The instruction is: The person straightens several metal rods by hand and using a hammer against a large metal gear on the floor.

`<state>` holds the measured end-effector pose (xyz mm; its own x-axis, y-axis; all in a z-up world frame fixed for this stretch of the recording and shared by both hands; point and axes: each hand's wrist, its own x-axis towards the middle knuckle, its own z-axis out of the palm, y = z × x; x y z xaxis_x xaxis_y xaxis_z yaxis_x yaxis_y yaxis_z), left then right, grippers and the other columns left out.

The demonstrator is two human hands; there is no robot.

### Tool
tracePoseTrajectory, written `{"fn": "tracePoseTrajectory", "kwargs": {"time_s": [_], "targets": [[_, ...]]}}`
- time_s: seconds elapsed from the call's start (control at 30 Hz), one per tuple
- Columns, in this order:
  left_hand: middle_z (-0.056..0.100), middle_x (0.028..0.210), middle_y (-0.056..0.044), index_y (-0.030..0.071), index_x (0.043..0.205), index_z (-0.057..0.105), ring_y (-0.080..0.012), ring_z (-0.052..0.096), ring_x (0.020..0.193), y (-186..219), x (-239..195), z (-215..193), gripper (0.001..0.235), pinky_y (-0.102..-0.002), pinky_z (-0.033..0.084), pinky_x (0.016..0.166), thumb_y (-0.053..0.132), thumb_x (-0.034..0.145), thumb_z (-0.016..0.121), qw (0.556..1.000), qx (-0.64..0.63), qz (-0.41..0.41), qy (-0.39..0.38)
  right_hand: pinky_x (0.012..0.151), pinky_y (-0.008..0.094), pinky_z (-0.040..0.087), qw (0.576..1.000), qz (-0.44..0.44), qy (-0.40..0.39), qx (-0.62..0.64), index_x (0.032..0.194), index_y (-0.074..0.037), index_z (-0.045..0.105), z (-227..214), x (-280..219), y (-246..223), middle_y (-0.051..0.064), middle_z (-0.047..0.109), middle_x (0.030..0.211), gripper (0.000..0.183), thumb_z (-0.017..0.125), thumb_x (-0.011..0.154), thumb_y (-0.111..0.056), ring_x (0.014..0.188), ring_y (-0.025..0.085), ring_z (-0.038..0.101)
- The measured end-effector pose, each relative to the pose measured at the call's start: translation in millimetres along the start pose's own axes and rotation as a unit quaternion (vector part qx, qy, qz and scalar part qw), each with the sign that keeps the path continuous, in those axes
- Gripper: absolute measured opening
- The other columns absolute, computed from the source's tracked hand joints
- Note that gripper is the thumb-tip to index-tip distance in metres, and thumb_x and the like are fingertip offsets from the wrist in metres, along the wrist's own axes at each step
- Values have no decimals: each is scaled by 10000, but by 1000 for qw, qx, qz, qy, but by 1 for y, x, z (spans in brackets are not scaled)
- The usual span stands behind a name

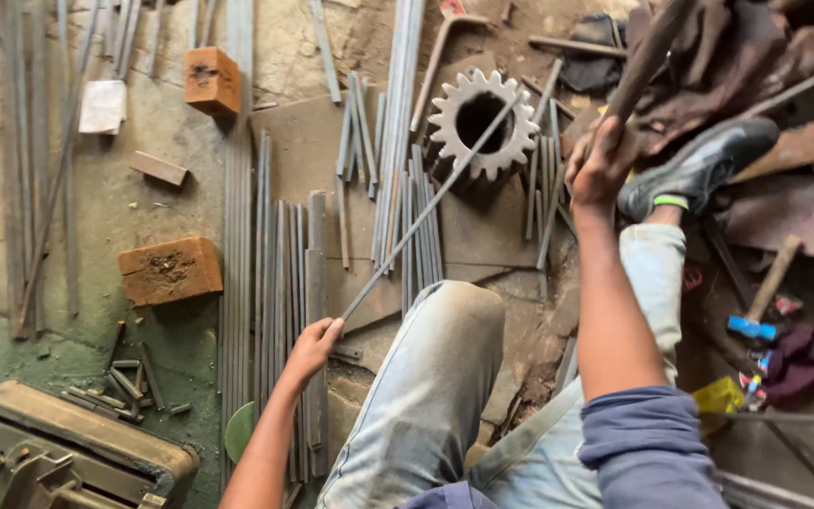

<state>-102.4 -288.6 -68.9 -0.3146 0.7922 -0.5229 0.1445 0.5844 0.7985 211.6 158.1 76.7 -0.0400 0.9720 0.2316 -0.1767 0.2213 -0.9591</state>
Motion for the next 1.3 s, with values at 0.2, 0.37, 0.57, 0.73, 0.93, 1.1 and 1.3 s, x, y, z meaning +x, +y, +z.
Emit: {"fn": "tracePoseTrajectory", "kwargs": {"time_s": [0.2,0.37,0.57,0.73,0.93,1.1,1.3], "targets": [[564,709,-52,15,885,666,-126,511,697,-7,-20,0,418,-329,453,643,415,993,609,999,-2,-26,23,578,467,476,836,64,-31,-544,912,-57,683,-47,-51,115,182,680,770,450,616,1042,-482,658,335,615],[646,731,-76,46,912,715,-170,594,692,-3,-14,0,424,-366,499,688,452,970,608,998,28,4,62,743,520,498,852,225,-11,-473,936,-8,638,-58,-112,130,245,661,848,539,564,1031,-533,782,421,656],[679,802,-172,40,926,720,-257,659,740,-28,-42,25,460,-407,506,696,486,976,622,984,2,-52,168,587,425,422,888,197,-30,-415,853,-3,569,-65,-196,83,83,538,701,514,582,1113,-446,650,201,487],[693,791,-162,70,914,719,-347,677,722,-36,-52,-33,422,-453,506,638,487,929,655,935,9,-27,354,389,360,346,875,330,-84,-345,877,28,525,-77,-240,40,98,501,615,557,516,1137,-465,417,181,445],[705,794,-156,98,832,645,-415,679,751,-44,-43,-173,461,-534,496,633,542,955,635,864,84,-120,481,402,358,361,817,412,-140,-379,1002,13,640,-68,-256,27,116,564,684,274,635,990,-261,487,177,480],[649,1381,-171,102,1442,583,-391,597,1250,-40,-32,-324,555,-623,349,1108,228,913,692,771,258,77,577,426,352,360,870,387,-149,-267,1029,66,683,-50,-260,27,120,647,743,266,611,987,-186,522,190,524],[485,1474,-234,91,1359,597,-459,405,1375,10,26,-336,637,-621,334,1093,107,752,789,741,352,36,570,490,401,378,849,425,-126,-286,1116,92,683,-57,-262,39,168,660,810,304,585,1033,-184,594,260,537]]}}
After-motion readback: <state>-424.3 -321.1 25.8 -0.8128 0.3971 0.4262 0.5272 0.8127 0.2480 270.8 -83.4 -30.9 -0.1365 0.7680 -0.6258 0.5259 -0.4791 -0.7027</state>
